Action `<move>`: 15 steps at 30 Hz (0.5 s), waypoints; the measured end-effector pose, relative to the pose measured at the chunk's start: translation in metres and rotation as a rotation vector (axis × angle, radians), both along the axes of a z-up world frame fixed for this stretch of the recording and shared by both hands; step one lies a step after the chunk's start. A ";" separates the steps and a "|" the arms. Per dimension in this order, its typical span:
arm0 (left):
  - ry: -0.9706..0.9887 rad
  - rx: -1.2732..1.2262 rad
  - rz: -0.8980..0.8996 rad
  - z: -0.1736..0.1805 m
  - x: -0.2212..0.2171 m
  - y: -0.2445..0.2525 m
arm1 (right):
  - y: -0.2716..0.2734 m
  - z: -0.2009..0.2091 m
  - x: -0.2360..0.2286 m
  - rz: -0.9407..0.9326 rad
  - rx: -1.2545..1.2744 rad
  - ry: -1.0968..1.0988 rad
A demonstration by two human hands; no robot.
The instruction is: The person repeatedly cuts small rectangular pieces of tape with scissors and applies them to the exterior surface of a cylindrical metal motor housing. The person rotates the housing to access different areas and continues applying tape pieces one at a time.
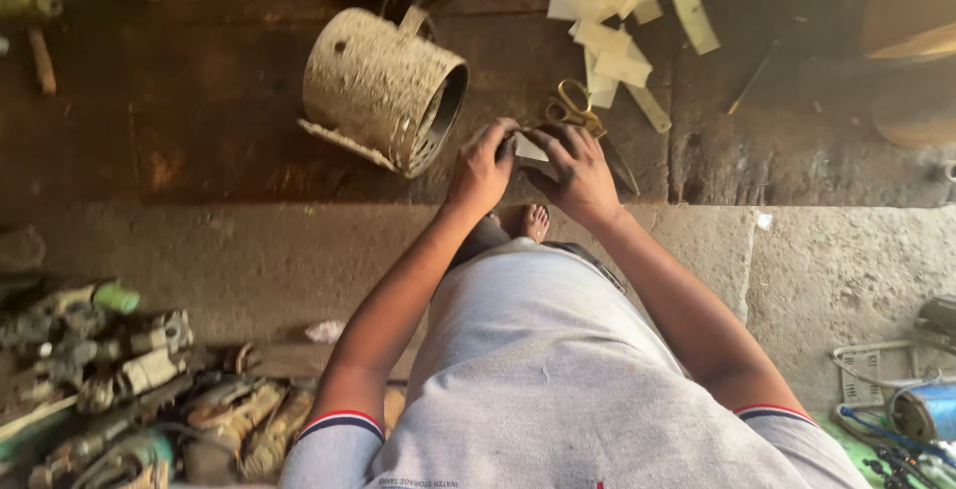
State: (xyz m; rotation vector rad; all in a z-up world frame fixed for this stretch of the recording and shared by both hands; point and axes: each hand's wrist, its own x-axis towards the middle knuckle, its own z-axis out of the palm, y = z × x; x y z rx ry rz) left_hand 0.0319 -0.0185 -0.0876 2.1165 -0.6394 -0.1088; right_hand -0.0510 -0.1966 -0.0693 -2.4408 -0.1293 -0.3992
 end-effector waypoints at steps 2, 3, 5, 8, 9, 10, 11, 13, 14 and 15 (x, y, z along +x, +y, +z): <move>0.076 -0.051 0.031 0.007 -0.002 0.007 | 0.009 0.010 0.004 0.057 0.011 -0.033; 0.144 -0.063 0.056 0.008 -0.001 0.010 | 0.013 0.011 0.010 0.072 0.038 -0.043; 0.281 -0.089 0.110 0.006 -0.010 0.024 | 0.024 0.009 0.009 0.103 0.082 -0.041; 0.470 -0.151 0.208 -0.001 -0.015 0.040 | 0.036 0.002 0.013 0.159 0.121 -0.068; 0.548 -0.176 0.254 -0.002 -0.014 0.044 | 0.038 0.001 0.017 0.189 0.139 -0.090; 0.632 -0.198 0.298 -0.003 -0.017 0.049 | 0.043 -0.001 0.017 0.216 0.162 -0.105; 0.500 -0.194 0.306 -0.003 -0.018 0.055 | 0.047 -0.003 0.019 0.221 0.209 -0.074; 0.243 -0.173 0.305 -0.003 -0.024 0.068 | 0.055 -0.009 0.025 0.219 0.306 -0.006; 0.414 -0.135 0.348 -0.003 -0.026 0.073 | 0.059 -0.013 0.030 0.182 0.372 0.031; 0.586 -0.096 0.391 -0.002 -0.027 0.080 | 0.065 -0.018 0.037 0.146 0.437 0.068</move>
